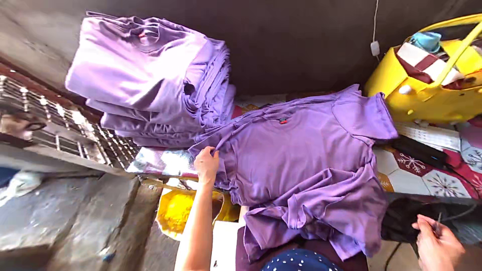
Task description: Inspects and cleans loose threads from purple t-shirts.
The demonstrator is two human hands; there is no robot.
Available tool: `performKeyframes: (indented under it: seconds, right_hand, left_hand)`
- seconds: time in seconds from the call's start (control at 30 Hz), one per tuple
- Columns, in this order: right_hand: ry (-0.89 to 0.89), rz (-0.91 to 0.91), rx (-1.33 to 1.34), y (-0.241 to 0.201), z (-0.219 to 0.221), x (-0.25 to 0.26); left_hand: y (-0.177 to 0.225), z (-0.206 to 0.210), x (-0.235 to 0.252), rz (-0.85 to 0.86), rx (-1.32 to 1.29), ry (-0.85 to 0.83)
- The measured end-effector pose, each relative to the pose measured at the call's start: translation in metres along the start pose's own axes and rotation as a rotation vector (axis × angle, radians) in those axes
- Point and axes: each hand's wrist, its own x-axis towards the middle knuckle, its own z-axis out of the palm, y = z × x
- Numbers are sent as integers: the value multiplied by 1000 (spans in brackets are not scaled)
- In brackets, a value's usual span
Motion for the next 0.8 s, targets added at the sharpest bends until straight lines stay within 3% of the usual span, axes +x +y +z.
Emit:
performKeyframes:
  seconds: [0.13,0.23,0.33,0.4,0.47,0.53,0.6,0.7,0.8]
  right_hand:
    - [37,-171,-47,-21,5,0]
    - [-2,-323,-59,-51,15,0]
    - [-168,-529,189,-110,50,-9]
    - [-380,-683,411,-159,89,-23]
    - [-628,-808,491,-204,132,-39]
    - [-812,-893,453,-232,165,-46]
    - [-864,-877,404,-237,176,-46]
    - [-873,-851,437,-212,147,-31]
    - [-918,-657,143,-144,101,-10]
  left_hand:
    - [-12,-20,7,-78,92,-89]
    - [-7,-44,15,44,23,-115]
    - [39,-74,3,493,-179,-37]
    - [81,-78,-21,846,-361,-19]
    - [121,-74,-49,1135,-498,-82]
    - [143,-71,-73,1304,-526,-117]
    - [137,-76,-88,1289,-394,-113]
    - [89,-72,-109,1157,-309,-145]
    - [27,-42,-158,746,-410,-430]
